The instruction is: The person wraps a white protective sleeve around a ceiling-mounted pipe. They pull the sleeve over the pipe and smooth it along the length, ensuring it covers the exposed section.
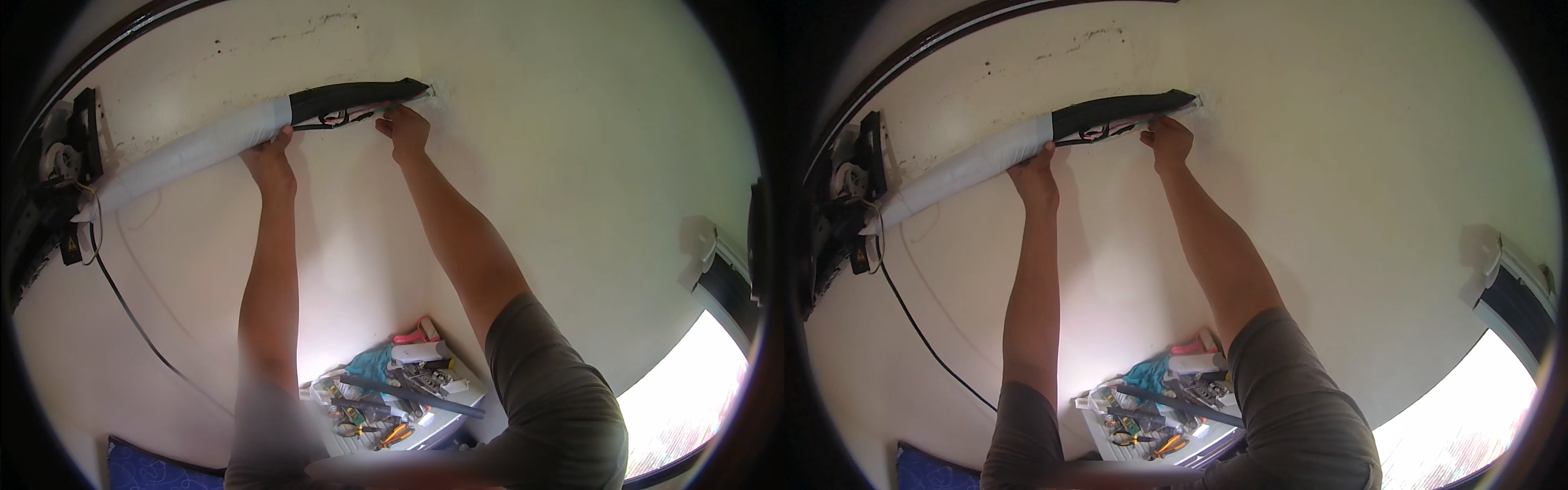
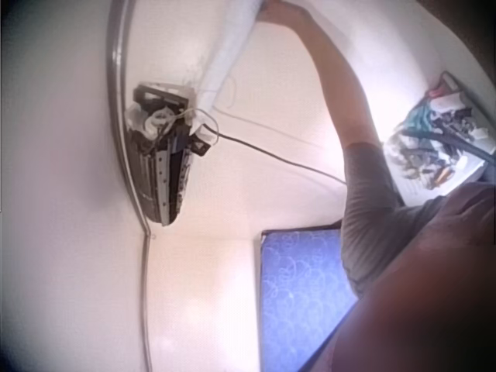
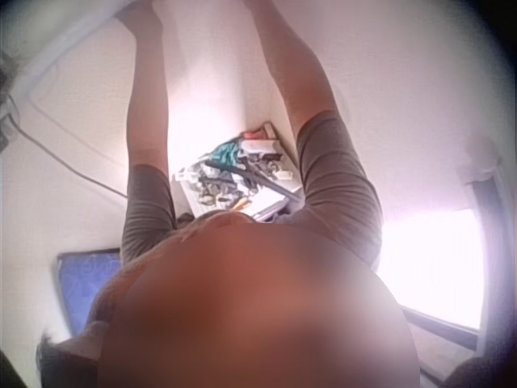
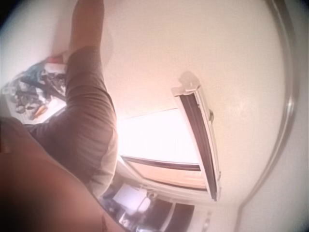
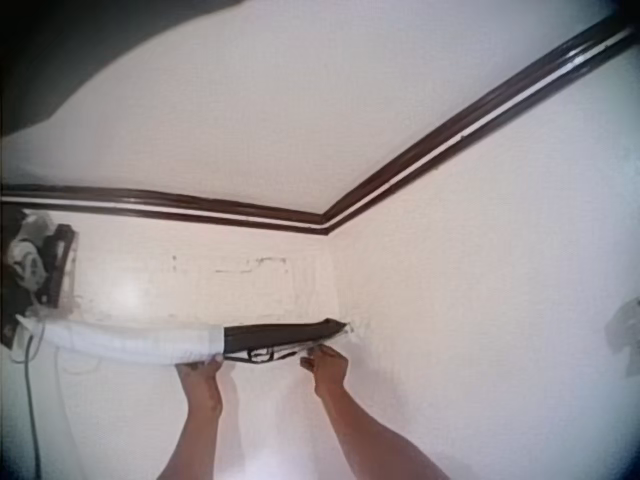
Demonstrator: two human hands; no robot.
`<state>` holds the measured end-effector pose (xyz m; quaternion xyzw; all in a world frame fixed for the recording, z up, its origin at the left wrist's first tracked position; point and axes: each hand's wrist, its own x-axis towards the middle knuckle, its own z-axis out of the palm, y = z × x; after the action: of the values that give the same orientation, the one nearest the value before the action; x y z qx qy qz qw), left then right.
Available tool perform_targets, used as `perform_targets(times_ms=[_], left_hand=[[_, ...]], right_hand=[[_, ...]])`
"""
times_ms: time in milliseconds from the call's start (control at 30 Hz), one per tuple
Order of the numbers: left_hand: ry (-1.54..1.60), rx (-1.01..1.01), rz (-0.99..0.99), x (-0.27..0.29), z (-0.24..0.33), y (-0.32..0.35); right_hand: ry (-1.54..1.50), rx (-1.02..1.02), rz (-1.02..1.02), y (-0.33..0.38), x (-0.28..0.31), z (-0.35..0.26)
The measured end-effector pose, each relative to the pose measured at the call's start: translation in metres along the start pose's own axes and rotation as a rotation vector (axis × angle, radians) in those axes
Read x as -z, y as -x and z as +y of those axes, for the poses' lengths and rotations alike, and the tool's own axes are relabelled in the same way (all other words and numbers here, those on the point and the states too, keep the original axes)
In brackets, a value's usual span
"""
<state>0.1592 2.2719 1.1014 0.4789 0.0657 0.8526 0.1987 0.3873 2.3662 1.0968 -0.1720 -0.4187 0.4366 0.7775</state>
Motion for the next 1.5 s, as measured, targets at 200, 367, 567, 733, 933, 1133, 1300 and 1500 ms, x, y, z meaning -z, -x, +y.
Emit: perform_targets(times_ms=[200, 367, 567, 733, 933, 1133, 1300, 1500], left_hand=[[-0.038, -0.057, -0.041, 0.000, 0.002, 0.003], [-0.001, -0.031, -0.099, -0.001, 0.005, 0.010], [-0.045, -0.044, -0.079, -0.009, 0.007, 0.010], [-0.072, -0.116, -0.072, -0.015, 0.005, 0.009], [-0.028, -0.182, -0.067, -0.014, 0.002, 0.007], [-0.131, -0.137, 0.001, -0.013, 0.000, 0.005], [-0.075, -0.102, -0.017, -0.014, 0.003, 0.008], [-0.095, -0.142, -0.034, -0.017, 0.008, 0.014]], right_hand=[[0.064, -0.060, 0.117, -0.013, -0.029, 0.006], [-0.398, -0.170, -0.249, -0.006, -0.025, 0.011], [-0.204, -0.459, -0.068, 0.035, -0.025, 0.002], [-0.421, -0.379, -0.307, 0.043, -0.041, -0.005], [-0.538, -0.246, -0.594, 0.061, -0.042, -0.017], [-0.351, -0.121, -0.413, 0.083, -0.065, -0.003], [-0.256, 0.056, -0.370, 0.072, -0.072, 0.022], [0.332, 0.338, 0.109, 0.066, -0.099, 0.032]])
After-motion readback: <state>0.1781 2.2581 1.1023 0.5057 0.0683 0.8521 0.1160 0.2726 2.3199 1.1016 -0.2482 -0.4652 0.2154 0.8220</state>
